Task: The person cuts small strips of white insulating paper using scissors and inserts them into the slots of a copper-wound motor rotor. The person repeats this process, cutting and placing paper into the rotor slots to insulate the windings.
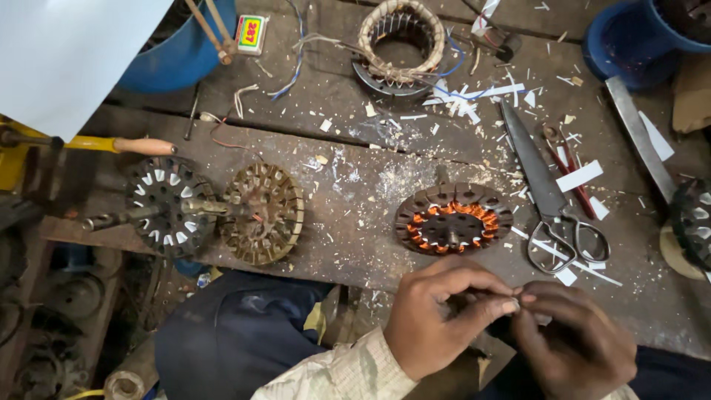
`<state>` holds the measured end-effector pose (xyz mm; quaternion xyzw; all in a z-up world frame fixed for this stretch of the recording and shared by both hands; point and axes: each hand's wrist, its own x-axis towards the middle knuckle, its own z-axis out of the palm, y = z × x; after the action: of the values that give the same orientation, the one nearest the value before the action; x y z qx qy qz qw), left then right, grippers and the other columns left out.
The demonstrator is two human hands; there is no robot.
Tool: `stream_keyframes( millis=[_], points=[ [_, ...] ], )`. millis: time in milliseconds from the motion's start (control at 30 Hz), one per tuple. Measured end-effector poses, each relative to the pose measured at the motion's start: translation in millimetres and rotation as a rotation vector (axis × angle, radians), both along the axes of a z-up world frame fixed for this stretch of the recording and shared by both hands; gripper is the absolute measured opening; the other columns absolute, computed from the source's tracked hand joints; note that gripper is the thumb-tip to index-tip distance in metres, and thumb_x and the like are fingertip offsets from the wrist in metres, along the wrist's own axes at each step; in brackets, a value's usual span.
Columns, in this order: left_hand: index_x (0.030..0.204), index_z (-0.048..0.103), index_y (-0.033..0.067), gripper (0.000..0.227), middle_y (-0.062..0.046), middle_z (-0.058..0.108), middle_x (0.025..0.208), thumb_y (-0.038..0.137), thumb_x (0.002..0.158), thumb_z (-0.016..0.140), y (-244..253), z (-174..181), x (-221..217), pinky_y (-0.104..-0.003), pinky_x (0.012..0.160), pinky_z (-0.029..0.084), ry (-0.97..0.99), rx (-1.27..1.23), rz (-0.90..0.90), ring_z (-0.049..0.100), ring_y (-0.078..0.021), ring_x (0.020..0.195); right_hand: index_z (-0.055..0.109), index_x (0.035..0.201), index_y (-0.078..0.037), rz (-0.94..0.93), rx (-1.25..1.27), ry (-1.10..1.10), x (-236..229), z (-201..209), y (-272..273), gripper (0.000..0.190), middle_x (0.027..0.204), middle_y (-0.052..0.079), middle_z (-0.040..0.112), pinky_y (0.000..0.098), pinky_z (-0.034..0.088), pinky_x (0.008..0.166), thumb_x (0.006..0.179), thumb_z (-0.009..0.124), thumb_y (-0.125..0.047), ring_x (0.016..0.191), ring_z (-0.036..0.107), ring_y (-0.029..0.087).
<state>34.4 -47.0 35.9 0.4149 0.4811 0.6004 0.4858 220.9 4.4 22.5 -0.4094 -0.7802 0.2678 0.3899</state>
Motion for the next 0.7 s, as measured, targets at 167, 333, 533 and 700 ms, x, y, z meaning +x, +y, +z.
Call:
stream_keyframes(
  millis=[167, 333, 533, 700],
  points=[
    [0.11, 0.072, -0.0058, 0.015, -0.009, 0.076, 0.104, 0.005, 0.1, 0.069, 4, -15, 10, -0.024, 0.08, 0.059, -0.366, -0.147, -0.133, 0.073, -0.011, 0.092, 0.068, 0.104, -0.005, 0.271, 0.321, -0.278, 8, 16, 13, 0.034, 0.102, 0.02, 0.071, 0.0352, 0.061, 0.081, 0.073, 0.084, -0.005, 0.098, 0.075, 0.031],
    [0.103, 0.064, -0.0032, 0.006, -0.009, 0.07, 0.101, 0.002, 0.101, 0.062, 2, -18, 15, -0.026, 0.079, 0.059, -0.223, -0.103, 0.001, 0.072, -0.0132, 0.089, 0.068, 0.103, 0.001, 0.182, 0.264, -0.095, -12, 15, 10, 0.028, 0.101, 0.018, 0.073, 0.0353, 0.061, 0.084, 0.079, 0.082, 0.0, 0.098, 0.075, 0.03],
    [0.1, 0.063, 0.0011, 0.006, -0.01, 0.062, 0.095, 0.007, 0.098, 0.062, -4, -9, 12, -0.033, 0.076, 0.054, 0.217, -0.01, 0.116, 0.067, -0.0212, 0.085, 0.071, 0.101, 0.005, 0.094, -0.03, 0.024, -12, 12, 3, 0.019, 0.098, 0.015, 0.075, 0.0285, 0.06, 0.075, 0.082, 0.076, 0.004, 0.088, 0.076, 0.022],
    [0.099, 0.061, 0.0007, 0.005, -0.01, 0.062, 0.096, 0.006, 0.099, 0.06, -6, -16, 14, -0.033, 0.079, 0.054, 0.216, 0.025, 0.088, 0.067, -0.0211, 0.086, 0.071, 0.097, 0.004, 0.126, -0.155, 0.044, -4, 6, 4, 0.018, 0.098, 0.015, 0.074, 0.026, 0.057, 0.065, 0.08, 0.076, 0.003, 0.083, 0.073, 0.02]
  ],
)
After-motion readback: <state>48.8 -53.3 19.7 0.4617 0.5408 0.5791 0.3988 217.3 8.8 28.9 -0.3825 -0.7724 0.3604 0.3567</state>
